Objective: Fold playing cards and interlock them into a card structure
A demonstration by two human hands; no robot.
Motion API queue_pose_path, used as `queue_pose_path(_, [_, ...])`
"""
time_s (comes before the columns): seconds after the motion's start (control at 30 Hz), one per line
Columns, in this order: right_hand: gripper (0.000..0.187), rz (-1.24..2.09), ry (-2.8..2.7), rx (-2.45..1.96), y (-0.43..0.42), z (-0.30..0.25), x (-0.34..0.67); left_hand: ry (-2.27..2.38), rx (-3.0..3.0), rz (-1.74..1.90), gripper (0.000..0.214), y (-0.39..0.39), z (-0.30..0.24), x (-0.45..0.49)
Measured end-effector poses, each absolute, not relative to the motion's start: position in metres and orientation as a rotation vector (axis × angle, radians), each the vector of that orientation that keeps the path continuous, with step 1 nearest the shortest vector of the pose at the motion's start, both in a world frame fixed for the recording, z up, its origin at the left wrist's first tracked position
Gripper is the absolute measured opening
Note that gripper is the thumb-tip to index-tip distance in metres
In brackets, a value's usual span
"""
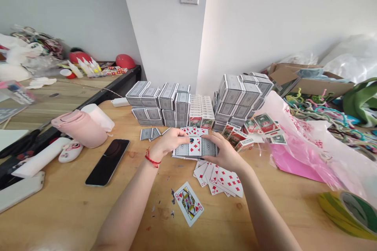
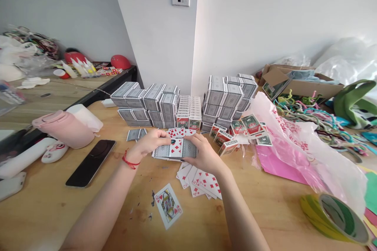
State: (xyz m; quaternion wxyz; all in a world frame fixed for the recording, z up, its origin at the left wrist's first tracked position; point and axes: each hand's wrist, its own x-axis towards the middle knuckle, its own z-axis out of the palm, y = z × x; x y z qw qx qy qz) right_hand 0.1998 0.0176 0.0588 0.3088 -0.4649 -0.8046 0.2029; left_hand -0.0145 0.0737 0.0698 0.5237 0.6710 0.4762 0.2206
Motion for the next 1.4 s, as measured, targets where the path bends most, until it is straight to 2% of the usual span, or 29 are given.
queue_pose_path(0.73, [0.06,0.562,-2.084,-1.196,0.019,0.058,0.207,1.083,1.441,0.579,0.019,0.07,0.076,-0.006])
queue_pose_path(1.4, [0.053,0.648,-2.122,-1.211,0.015,0.066,0.208,1.04,1.664,0.539,0.026,0.072,0.068,-0.009])
